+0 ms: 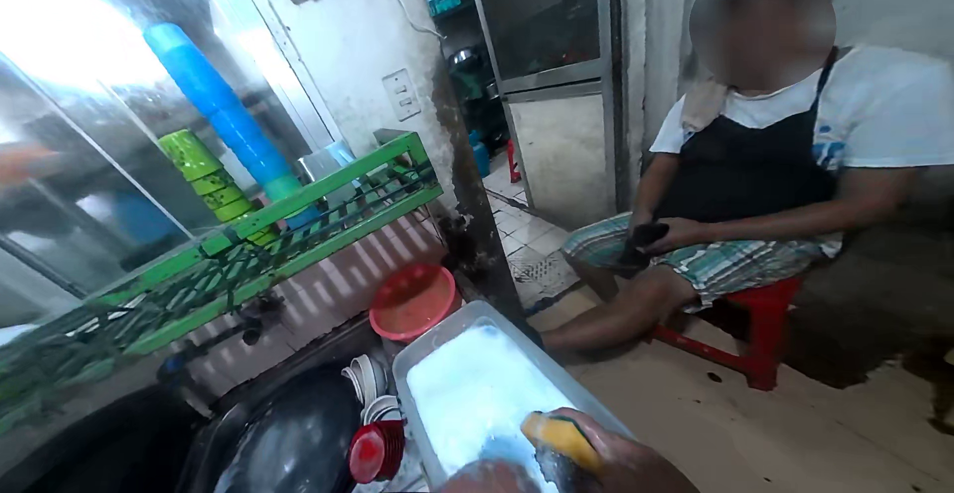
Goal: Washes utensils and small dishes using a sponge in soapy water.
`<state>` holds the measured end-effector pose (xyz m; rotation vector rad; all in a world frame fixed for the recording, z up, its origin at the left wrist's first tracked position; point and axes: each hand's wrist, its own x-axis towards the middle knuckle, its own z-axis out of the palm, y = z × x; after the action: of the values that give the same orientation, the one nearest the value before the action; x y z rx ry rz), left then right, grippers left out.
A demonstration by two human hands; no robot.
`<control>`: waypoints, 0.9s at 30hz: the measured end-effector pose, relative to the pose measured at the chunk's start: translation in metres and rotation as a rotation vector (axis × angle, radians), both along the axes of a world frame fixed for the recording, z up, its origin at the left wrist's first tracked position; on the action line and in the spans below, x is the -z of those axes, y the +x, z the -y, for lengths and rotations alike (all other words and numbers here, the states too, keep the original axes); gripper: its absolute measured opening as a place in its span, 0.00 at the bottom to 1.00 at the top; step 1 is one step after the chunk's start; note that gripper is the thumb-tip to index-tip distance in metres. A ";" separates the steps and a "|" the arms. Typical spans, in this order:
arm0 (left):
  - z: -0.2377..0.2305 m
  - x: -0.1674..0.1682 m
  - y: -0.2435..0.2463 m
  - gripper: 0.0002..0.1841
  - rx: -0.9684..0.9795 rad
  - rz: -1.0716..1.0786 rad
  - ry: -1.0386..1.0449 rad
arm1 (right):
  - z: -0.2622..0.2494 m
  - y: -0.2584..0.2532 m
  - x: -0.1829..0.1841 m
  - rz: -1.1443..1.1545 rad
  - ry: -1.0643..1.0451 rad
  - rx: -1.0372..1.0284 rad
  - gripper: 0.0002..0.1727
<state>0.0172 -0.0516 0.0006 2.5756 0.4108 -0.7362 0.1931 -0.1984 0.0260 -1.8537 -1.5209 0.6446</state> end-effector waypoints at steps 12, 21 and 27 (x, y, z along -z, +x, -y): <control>-0.043 -0.029 0.003 0.16 -0.077 -0.099 0.247 | -0.016 -0.001 -0.003 -0.073 -0.174 0.079 0.42; -0.050 -0.087 -0.005 0.16 -0.490 -0.048 0.295 | -0.045 -0.010 -0.005 -0.807 -0.103 0.364 0.52; -0.044 -0.097 -0.013 0.15 -0.732 0.286 -0.007 | -0.099 -0.048 -0.016 -0.886 -0.062 0.356 0.47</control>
<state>0.0043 -0.0080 0.0974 2.2147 1.1503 -0.1048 0.1453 -0.0994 0.0420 -1.4918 -0.5866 1.1363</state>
